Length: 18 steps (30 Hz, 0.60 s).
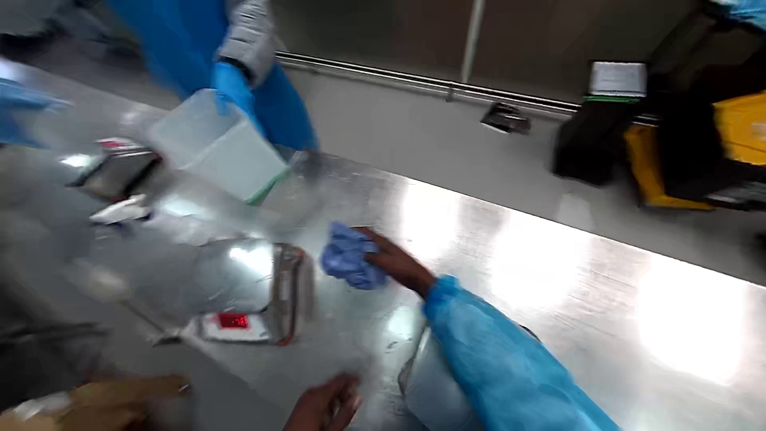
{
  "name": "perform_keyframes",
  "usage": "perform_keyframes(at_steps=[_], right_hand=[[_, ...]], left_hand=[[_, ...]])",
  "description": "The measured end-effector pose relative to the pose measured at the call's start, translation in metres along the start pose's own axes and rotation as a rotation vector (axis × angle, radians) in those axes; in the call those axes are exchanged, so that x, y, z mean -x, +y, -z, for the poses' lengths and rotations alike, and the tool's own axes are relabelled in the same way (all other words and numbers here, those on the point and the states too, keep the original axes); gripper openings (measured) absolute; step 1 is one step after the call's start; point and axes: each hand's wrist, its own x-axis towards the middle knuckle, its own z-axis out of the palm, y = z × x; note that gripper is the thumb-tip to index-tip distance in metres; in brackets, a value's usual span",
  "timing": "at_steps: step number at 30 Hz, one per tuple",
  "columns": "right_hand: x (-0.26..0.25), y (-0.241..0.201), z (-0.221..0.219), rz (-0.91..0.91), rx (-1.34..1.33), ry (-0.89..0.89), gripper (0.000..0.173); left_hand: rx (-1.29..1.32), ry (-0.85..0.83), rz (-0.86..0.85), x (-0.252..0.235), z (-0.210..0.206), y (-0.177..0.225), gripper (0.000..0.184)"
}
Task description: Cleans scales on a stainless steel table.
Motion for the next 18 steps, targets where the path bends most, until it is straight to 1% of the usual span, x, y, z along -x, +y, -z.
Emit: perform_keyframes(at_steps=[2, 3, 4, 5, 6, 7, 9, 11, 13, 15, 16, 17, 18], right_hand=[[0.048, -0.024, -0.002, -0.064, -0.247, 0.066, 0.056], [0.063, -0.026, 0.000, -0.081, -0.379, 0.129, 0.055], [0.075, -0.028, 0.001, -0.086, -0.507, 0.202, 0.053], [0.086, -0.029, 0.003, -0.074, -0.606, 0.252, 0.051], [0.098, -0.031, 0.005, -0.055, -0.674, 0.277, 0.051], [0.110, -0.033, 0.007, -0.041, -0.701, 0.294, 0.050], [0.134, -0.036, 0.008, -0.026, -0.683, 0.369, 0.048], [0.164, -0.037, 0.015, -0.028, -0.506, 0.487, 0.049], [0.204, -0.040, 0.022, -0.076, -0.218, 0.622, 0.053], [0.249, -0.043, 0.025, -0.106, 0.035, 0.685, 0.066], [0.268, -0.043, 0.026, -0.126, 0.147, 0.727, 0.073], [0.283, -0.041, 0.028, -0.148, 0.220, 0.786, 0.078], [0.296, -0.037, 0.033, -0.164, 0.256, 0.875, 0.076]], left_hand=[[0.120, 0.442, -0.056, -0.032, 0.013, 0.028, 0.060], [0.222, 0.573, -0.079, -0.054, 0.017, 0.037, 0.072], [0.314, 0.615, -0.111, -0.076, 0.020, 0.044, 0.082], [0.389, 0.590, -0.156, -0.096, 0.021, 0.053, 0.088], [0.445, 0.527, -0.217, -0.114, 0.020, 0.063, 0.086], [0.484, 0.460, -0.288, -0.129, 0.016, 0.076, 0.077], [0.468, 0.382, -0.420, -0.148, 0.000, 0.098, 0.050], [0.413, 0.365, -0.475, -0.162, -0.025, 0.117, 0.039], [0.377, 0.340, -0.494, -0.173, -0.057, 0.134, 0.035], [0.308, 0.306, -0.497, -0.177, -0.096, 0.151, 0.032], [0.266, 0.261, -0.507, -0.176, -0.115, 0.162, 0.031], [0.225, 0.180, -0.520, -0.173, -0.132, 0.173, 0.032], [0.201, 0.093, -0.549, -0.170, -0.146, 0.184, 0.036]])
